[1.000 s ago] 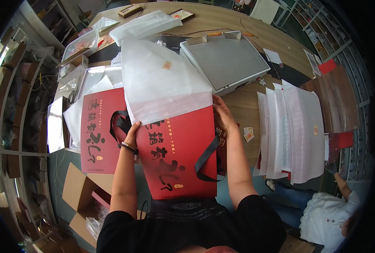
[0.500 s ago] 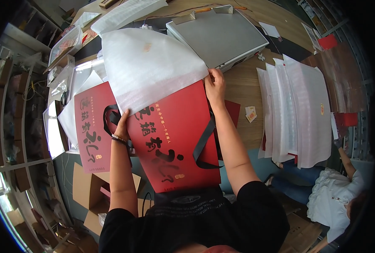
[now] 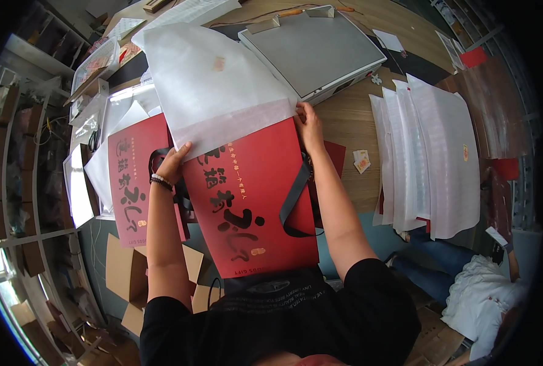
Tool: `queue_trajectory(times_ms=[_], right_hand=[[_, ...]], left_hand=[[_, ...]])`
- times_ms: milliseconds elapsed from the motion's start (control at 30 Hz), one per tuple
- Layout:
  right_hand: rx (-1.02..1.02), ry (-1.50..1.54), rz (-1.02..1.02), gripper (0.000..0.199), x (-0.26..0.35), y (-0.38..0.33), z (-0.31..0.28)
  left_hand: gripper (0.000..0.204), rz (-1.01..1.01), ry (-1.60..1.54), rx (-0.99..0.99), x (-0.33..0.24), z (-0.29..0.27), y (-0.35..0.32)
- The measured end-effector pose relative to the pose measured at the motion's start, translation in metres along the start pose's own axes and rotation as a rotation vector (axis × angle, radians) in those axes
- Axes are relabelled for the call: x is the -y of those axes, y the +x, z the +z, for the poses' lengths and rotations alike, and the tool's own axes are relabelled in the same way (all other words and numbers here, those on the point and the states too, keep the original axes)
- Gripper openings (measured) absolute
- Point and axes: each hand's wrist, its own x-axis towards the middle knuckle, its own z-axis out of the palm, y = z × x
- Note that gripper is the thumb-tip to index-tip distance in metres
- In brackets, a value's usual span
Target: Packing gift boxes with paper and placing them into bags.
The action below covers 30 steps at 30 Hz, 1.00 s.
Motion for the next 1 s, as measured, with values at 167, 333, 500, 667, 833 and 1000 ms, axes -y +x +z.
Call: queue_trajectory(times_ms=[167,333,500,667,833,1000], right_hand=[[0.007,-0.101,0.11,0.022,-0.022,-0.007,0.002],[0.039,0.678,0.454,0.018,0.006,-0.007,0.013],[-0.109,0.557,0.295,0.014,0.015,-0.009,0.009],[-0.142,0.23,0.171,0.012,0.001,-0.033,0.007],[-0.207,0.218,-0.005,0.011,-0.011,-0.027,-0.001],[-0.066,0.195,0.006,0.009,0.039,-0.008,-0.013]], left_hand=[[0.063,0.025,0.011,0.07,0.01,0.001,0.008],[0.07,-0.007,-0.18,0.054,0.034,-0.015,0.002],[0.07,-0.06,-0.292,0.059,0.048,-0.013,0.001],[0.069,-0.037,-0.289,0.102,0.041,-0.013,-0.004],[0.067,0.046,-0.285,0.153,0.025,-0.014,-0.002],[0.058,0.049,-0.15,-0.035,0.007,0.0,0.0]])
